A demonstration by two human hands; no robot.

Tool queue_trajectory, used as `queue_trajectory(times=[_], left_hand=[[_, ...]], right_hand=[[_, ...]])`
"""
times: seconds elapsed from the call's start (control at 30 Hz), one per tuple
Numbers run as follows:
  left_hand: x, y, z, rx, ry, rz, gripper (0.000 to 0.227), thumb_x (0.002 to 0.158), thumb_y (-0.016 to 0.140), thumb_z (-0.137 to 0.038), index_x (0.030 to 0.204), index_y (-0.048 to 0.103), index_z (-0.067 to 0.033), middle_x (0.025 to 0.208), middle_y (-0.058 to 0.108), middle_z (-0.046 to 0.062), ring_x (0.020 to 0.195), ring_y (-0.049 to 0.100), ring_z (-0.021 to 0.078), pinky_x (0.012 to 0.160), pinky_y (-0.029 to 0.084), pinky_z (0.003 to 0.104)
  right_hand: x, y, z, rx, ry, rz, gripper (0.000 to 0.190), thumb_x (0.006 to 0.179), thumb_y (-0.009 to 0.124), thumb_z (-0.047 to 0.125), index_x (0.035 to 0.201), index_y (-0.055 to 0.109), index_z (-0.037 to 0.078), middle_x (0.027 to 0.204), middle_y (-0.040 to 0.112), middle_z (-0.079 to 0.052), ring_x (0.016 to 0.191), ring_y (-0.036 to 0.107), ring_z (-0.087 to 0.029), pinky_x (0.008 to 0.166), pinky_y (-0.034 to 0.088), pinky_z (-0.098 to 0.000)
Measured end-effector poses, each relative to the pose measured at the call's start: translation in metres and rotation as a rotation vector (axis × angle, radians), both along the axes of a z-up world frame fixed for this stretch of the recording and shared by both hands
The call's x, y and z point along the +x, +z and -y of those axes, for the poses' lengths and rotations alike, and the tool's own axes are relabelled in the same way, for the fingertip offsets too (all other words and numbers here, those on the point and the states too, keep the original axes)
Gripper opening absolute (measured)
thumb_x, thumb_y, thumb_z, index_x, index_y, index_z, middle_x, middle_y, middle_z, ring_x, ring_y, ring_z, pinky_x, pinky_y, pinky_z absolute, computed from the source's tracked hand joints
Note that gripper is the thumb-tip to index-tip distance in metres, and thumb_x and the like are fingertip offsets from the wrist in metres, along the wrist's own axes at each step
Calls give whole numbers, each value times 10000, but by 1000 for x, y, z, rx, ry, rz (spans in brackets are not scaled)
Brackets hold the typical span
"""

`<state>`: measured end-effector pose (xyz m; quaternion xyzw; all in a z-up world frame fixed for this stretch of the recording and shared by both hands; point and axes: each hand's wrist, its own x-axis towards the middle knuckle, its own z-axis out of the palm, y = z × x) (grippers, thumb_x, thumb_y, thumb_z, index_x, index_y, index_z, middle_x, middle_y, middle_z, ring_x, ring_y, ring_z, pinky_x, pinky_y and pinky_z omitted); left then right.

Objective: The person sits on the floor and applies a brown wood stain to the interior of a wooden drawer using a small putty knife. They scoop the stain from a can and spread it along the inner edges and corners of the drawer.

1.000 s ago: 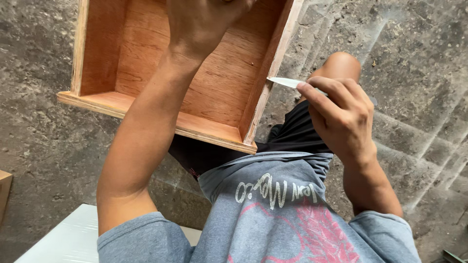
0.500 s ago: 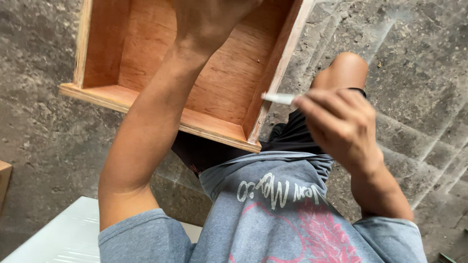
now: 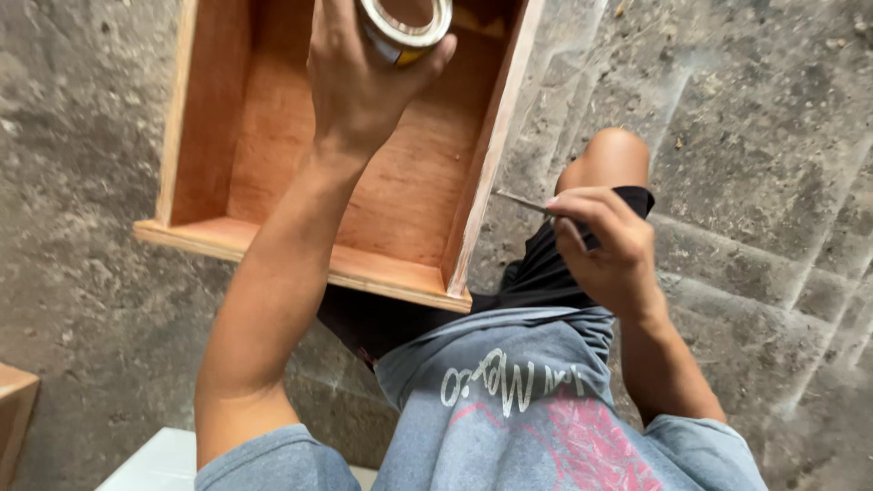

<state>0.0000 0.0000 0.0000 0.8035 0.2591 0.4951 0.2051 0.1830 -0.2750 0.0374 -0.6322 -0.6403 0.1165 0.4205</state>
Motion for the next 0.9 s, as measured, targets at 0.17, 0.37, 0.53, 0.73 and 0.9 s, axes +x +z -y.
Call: queue_trajectory(times=[0.17,0.37,0.53,0.73,0.9], left_hand=[[-4,6,7,-53,-11,13,799,946,997,-354,1418,411,-84,1298,626,134,1183,669,299,1008,595,404],[-2,12,7,-57,23,1,817,898,1004,-345,1399,416,-80,1286,630,119,1206,663,292,1038,597,425],[-3,10,4,-56,83,2,817,859,1002,-342,1382,438,-66,1276,648,118,1194,663,294,1035,587,431],[-5,9,-3,-105,86,47,780,867,978,-355,1373,454,-77,1259,692,104,1181,714,263,1028,615,388],[-21,25,-5,-136,96,112,731,903,971,-367,1376,483,-98,1254,720,68,1187,739,232,1042,631,374]], right_hand=[[9,-15,-2,32,-51,-43,241,966,677,-95,1173,666,27,1121,695,-116,966,717,-194,850,581,-291],[15,-44,3,-30,-93,-359,148,1027,644,-38,1161,601,9,1022,690,-69,874,662,-107,775,544,-250],[5,-69,11,-131,-121,-501,202,997,645,12,1191,590,13,831,645,-1,739,594,-53,672,513,-210],[-8,-88,28,-186,15,-423,290,898,783,40,1150,639,31,770,572,14,711,533,-61,639,474,-227],[-15,-99,36,-194,134,-515,492,761,888,53,1157,598,32,792,505,20,705,460,-81,622,437,-234]])
